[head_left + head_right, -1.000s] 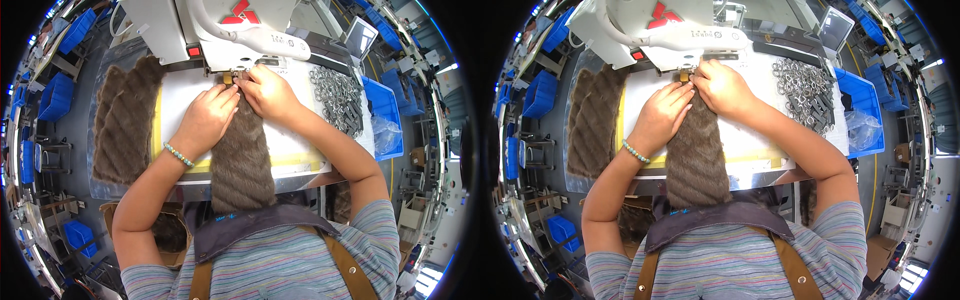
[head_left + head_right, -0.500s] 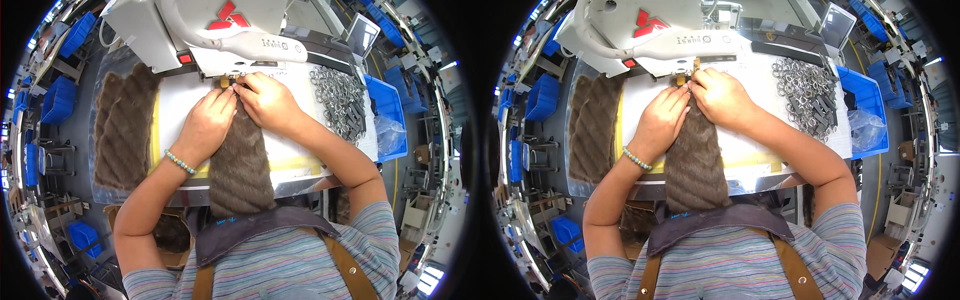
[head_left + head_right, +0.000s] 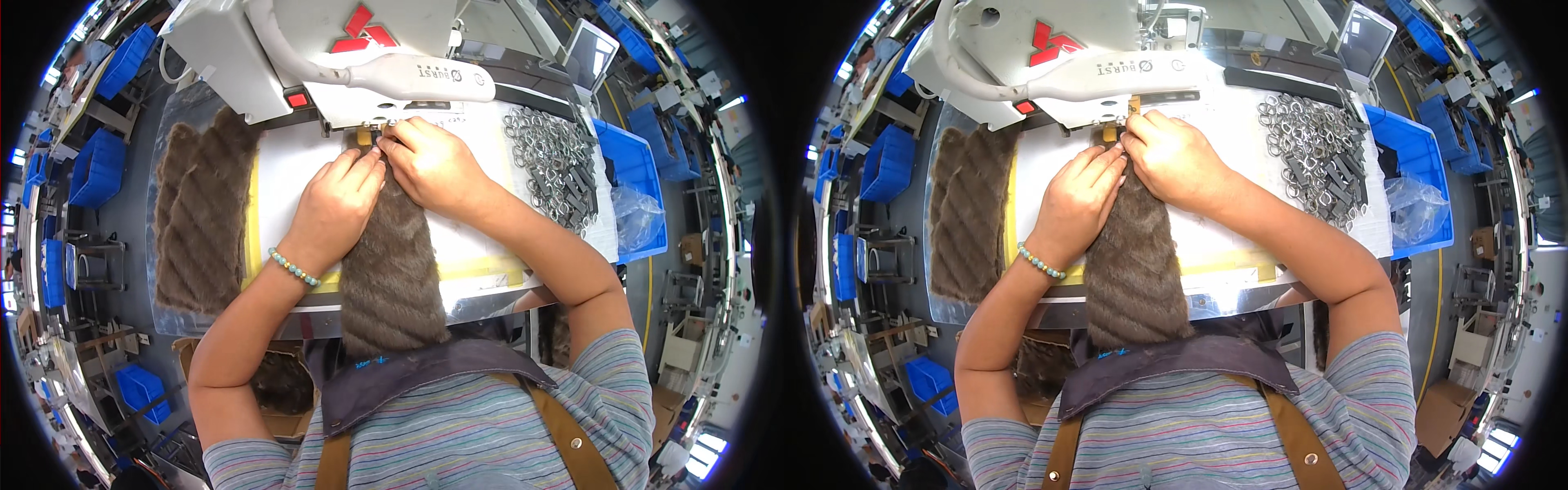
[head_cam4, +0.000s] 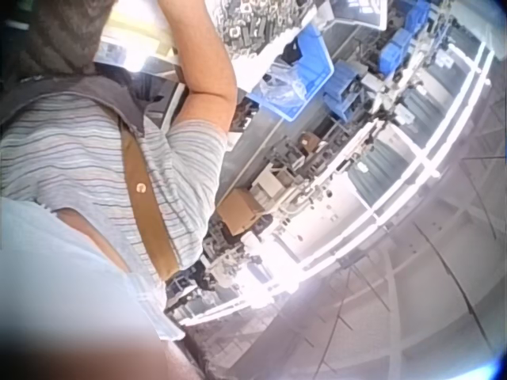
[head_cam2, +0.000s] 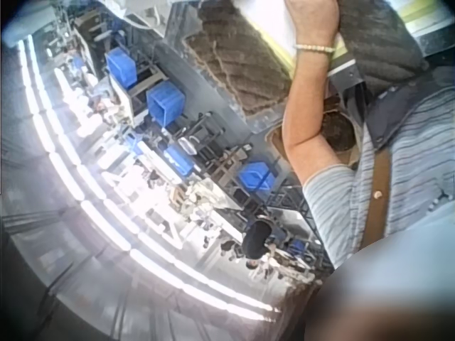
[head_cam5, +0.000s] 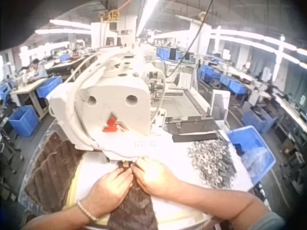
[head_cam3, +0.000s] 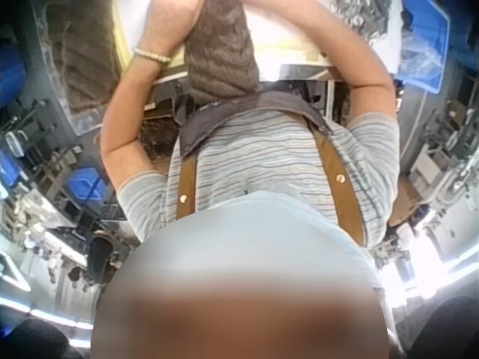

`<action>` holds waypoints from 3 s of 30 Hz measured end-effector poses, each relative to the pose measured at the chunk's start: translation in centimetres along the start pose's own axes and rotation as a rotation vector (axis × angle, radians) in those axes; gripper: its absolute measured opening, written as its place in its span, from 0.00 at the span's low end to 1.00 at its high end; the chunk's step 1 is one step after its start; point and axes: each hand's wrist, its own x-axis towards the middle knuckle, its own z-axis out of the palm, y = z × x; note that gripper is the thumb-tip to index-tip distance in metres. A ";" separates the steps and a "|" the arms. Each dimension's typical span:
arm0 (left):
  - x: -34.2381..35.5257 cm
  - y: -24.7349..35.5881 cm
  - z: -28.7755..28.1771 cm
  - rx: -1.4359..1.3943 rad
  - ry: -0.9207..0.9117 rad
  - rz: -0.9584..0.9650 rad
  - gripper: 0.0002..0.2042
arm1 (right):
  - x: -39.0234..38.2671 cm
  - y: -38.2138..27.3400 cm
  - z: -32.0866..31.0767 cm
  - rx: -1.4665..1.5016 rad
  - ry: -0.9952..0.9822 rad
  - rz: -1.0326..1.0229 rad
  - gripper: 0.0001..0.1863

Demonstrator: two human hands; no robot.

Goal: Sewing metal loops onto strips of brown fur using an industrial sewing machine.

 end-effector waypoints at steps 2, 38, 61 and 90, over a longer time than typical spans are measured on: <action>0.0 0.0 0.0 0.007 0.007 0.002 0.12 | 0.0 -0.1 0.0 -0.010 -0.013 0.001 0.18; 0.5 -0.5 -0.5 -0.198 -0.045 -0.113 0.16 | 0.0 1.1 -0.4 0.069 0.005 -0.029 0.14; -0.1 -0.9 -1.8 -0.229 -0.022 -0.088 0.12 | 0.1 0.1 -1.5 -0.006 -0.048 -0.070 0.14; 0.2 -1.1 -3.5 -1.356 -0.107 -0.555 0.16 | -2.1 -4.3 -6.4 0.362 0.270 0.412 0.16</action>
